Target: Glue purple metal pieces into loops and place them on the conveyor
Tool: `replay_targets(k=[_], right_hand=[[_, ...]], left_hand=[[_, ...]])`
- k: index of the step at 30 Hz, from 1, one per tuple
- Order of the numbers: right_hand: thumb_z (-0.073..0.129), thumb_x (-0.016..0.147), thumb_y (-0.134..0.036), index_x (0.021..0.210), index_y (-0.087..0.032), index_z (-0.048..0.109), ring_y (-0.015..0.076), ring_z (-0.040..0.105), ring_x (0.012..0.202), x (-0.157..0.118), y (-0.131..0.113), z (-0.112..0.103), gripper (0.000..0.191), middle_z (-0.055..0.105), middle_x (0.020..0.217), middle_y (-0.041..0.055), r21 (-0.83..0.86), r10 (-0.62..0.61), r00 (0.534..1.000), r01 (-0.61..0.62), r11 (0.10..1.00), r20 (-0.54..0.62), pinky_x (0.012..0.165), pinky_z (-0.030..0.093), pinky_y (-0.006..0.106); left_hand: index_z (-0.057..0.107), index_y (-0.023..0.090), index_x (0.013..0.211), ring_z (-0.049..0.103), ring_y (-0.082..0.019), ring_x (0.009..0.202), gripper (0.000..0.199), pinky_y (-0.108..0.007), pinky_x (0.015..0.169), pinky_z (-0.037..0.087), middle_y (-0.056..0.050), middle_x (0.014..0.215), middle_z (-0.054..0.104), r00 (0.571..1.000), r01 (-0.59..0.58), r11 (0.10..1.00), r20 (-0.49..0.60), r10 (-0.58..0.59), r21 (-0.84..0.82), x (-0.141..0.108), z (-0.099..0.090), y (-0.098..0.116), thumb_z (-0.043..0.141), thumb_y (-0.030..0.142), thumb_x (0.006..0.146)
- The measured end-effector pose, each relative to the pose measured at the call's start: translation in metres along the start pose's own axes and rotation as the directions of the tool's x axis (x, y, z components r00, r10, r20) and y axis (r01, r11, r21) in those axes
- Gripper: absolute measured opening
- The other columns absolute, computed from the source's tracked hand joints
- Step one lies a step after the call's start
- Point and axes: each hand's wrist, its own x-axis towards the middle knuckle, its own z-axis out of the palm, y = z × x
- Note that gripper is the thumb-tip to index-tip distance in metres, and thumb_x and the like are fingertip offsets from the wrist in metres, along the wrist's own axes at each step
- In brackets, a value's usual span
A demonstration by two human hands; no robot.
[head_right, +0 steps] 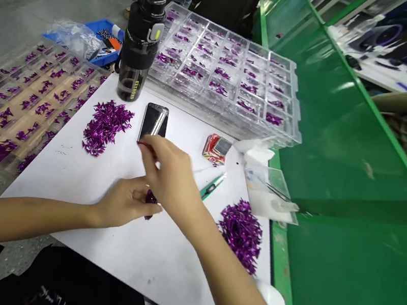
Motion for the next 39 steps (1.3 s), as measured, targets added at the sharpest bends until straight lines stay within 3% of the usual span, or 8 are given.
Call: replay_targets(k=[4, 7, 10, 16, 19, 22, 27, 39], right_hand=[[0.068, 0.099, -0.044, 0.106, -0.022, 0.076, 0.0165, 0.070, 0.063, -0.061, 0.030, -0.002, 0.024, 0.075, 0.079, 0.0022, 0.217, 0.272, 0.880, -0.199, 0.956, -0.389, 0.064, 0.059, 0.030], [0.076, 0.091, -0.054, 0.102, -0.019, 0.077, 0.0185, 0.070, 0.059, -0.084, 0.050, 0.011, 0.036, 0.074, 0.072, 0.0037, 0.456, 0.455, 0.863, -0.322, 0.830, -0.218, 0.059, 0.061, 0.032], [0.078, 0.089, -0.056, 0.107, -0.019, 0.078, 0.0210, 0.073, 0.062, -0.090, 0.060, 0.026, 0.041, 0.076, 0.073, 0.0055, 0.586, 0.419, 0.907, -0.315, 0.747, -0.047, 0.063, 0.065, 0.034], [0.066, 0.097, -0.034, 0.111, -0.022, 0.081, 0.0225, 0.080, 0.081, -0.093, 0.062, 0.034, 0.025, 0.083, 0.101, 0.0083, 0.304, 0.251, 0.945, -0.181, 0.935, -0.208, 0.073, 0.067, 0.034], [0.066, 0.097, -0.032, 0.111, -0.022, 0.082, 0.0205, 0.079, 0.076, -0.095, 0.059, 0.032, 0.024, 0.082, 0.095, 0.0072, 0.229, 0.190, 0.940, -0.126, 0.965, -0.282, 0.069, 0.066, 0.031], [0.073, 0.094, -0.041, 0.110, -0.024, 0.083, 0.0208, 0.078, 0.075, -0.097, 0.055, 0.031, 0.026, 0.082, 0.094, 0.0062, 0.387, 0.330, 0.884, -0.192, 0.902, -0.330, 0.072, 0.068, 0.033], [0.079, 0.089, -0.054, 0.108, -0.024, 0.084, 0.0289, 0.081, 0.093, -0.098, 0.038, 0.036, 0.036, 0.082, 0.106, 0.0084, 0.702, 0.528, 0.839, -0.297, 0.647, -0.132, 0.084, 0.071, 0.043], [0.073, 0.095, -0.044, 0.108, -0.023, 0.083, 0.0272, 0.079, 0.098, -0.096, 0.025, 0.036, 0.027, 0.080, 0.115, 0.0085, 0.585, 0.441, 0.883, -0.275, 0.763, -0.161, 0.090, 0.069, 0.043]], left_hand=[[0.071, 0.021, 0.117, 0.070, -0.015, 0.075, 0.040, -0.032, 0.078, 0.059, -0.001, 0.087, 0.074, 0.996, 0.027, 0.990, -0.077, -0.039, -0.140, -0.001, 0.000, 0.008, 0.084, 0.020, 0.078], [0.069, 0.020, 0.119, 0.074, -0.018, 0.081, 0.046, -0.033, 0.080, 0.061, -0.006, 0.100, 0.077, 0.992, 0.016, 0.974, -0.122, -0.044, -0.226, 0.002, -0.002, 0.012, 0.087, 0.020, 0.076], [0.069, 0.019, 0.121, 0.075, -0.019, 0.083, 0.046, -0.033, 0.079, 0.062, -0.008, 0.101, 0.079, 0.992, 0.003, 0.973, -0.122, -0.032, -0.232, 0.006, -0.005, 0.013, 0.085, 0.019, 0.078], [0.070, 0.018, 0.124, 0.076, -0.019, 0.086, 0.044, -0.035, 0.086, 0.065, -0.006, 0.097, 0.079, 0.995, -0.003, 0.989, -0.095, -0.012, -0.151, 0.009, -0.004, 0.011, 0.083, 0.021, 0.082], [0.071, 0.019, 0.125, 0.076, -0.019, 0.093, 0.044, -0.035, 0.092, 0.065, -0.007, 0.102, 0.080, 0.992, -0.021, 0.997, -0.124, 0.011, -0.078, 0.008, -0.003, 0.010, 0.083, 0.022, 0.083], [0.071, 0.020, 0.128, 0.076, -0.020, 0.099, 0.045, -0.035, 0.091, 0.067, -0.007, 0.108, 0.080, 0.981, -0.058, 0.998, -0.183, 0.060, 0.020, 0.006, -0.001, 0.007, 0.083, 0.026, 0.085], [0.073, 0.023, 0.131, 0.080, -0.022, 0.095, 0.044, -0.037, 0.094, 0.067, -0.005, 0.104, 0.083, 0.963, -0.122, 0.966, -0.207, 0.170, 0.227, 0.004, 0.001, -0.002, 0.081, 0.028, 0.088], [0.073, 0.023, 0.132, 0.082, -0.025, 0.101, 0.042, -0.039, 0.101, 0.066, -0.005, 0.113, 0.083, 0.953, -0.175, 0.931, -0.181, 0.241, 0.320, 0.001, 0.002, -0.007, 0.077, 0.022, 0.090]])
